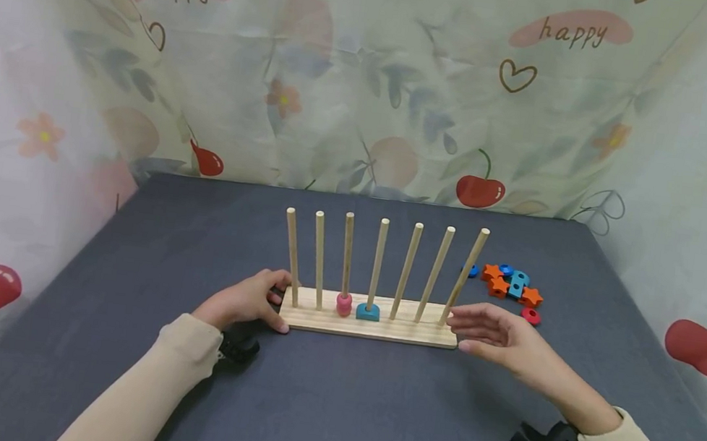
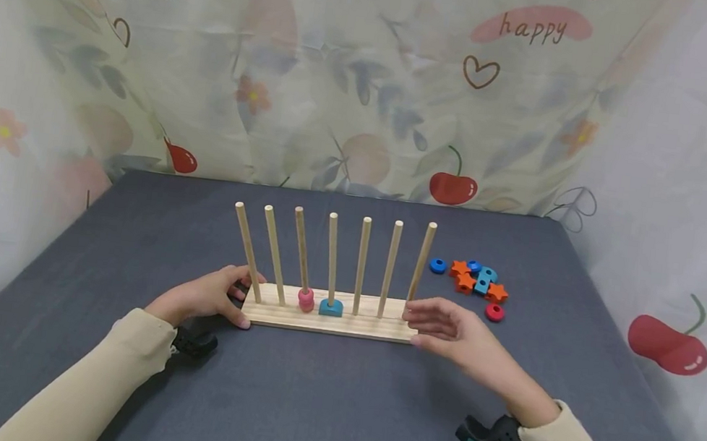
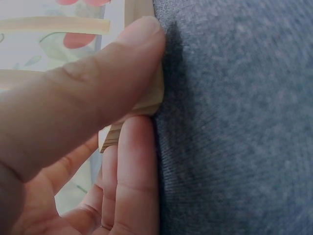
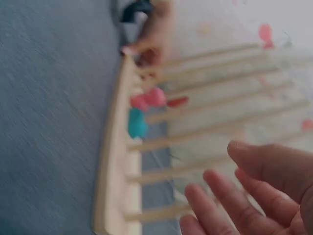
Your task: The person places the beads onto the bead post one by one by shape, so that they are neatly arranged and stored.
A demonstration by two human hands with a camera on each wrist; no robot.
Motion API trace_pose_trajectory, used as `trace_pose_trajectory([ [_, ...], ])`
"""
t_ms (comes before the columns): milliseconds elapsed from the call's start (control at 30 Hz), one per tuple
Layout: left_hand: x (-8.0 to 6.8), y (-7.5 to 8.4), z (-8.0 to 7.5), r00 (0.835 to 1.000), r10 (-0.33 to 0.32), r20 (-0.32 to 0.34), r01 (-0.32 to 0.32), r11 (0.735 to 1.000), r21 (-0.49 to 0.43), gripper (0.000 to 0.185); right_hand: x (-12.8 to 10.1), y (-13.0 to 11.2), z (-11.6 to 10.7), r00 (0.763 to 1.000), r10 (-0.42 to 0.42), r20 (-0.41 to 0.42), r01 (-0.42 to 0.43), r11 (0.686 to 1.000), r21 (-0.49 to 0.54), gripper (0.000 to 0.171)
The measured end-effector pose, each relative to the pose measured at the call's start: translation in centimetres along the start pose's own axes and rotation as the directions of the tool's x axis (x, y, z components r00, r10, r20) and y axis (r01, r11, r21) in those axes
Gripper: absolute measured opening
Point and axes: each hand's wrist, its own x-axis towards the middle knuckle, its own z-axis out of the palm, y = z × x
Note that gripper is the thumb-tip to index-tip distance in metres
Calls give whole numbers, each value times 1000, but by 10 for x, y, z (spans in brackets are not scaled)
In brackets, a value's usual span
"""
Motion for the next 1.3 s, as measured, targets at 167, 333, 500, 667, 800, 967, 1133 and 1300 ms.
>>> trace_pose_trajectory([
  [167, -1, 2, 0, 1000, 7, -2, -7, 1000, 4, 73, -7, 0, -24, 996, -66, -62, 66, 998, -4, 44],
  [333, -1, 2, 0, 1000, 17, 2, -17, 1000, 6, 72, -2, 7, -48, 976, -95, -198, 84, 994, -66, 37],
  [500, -2, 3, 0, 1000, 11, 3, -11, 1000, 5, 73, 6, 22, -72, 939, -59, -339, 21, 993, -115, 39],
  [667, -3, 4, 0, 1000, 9, -2, -9, 1000, 9, 72, 13, 39, -91, 913, -2, -409, -77, 981, -177, 49],
  [800, -2, 3, 0, 1000, 7, -6, -7, 1000, 6, 72, 20, 53, -103, 909, 45, -414, -161, 955, -250, 57],
  [967, -2, 2, 0, 1000, 19, -4, -19, 1000, 6, 71, 31, 71, -110, 910, 140, -391, -262, 924, -278, 65],
  [1133, -1, 1, 0, 1000, 18, -3, -18, 1000, 3, 71, 40, 86, -113, 913, 199, -355, -308, 908, -284, 72],
  [1300, -1, 1, 0, 1000, 18, -3, -18, 1000, 8, 71, 46, 93, -114, 917, 216, -336, -332, 880, -340, 73],
])
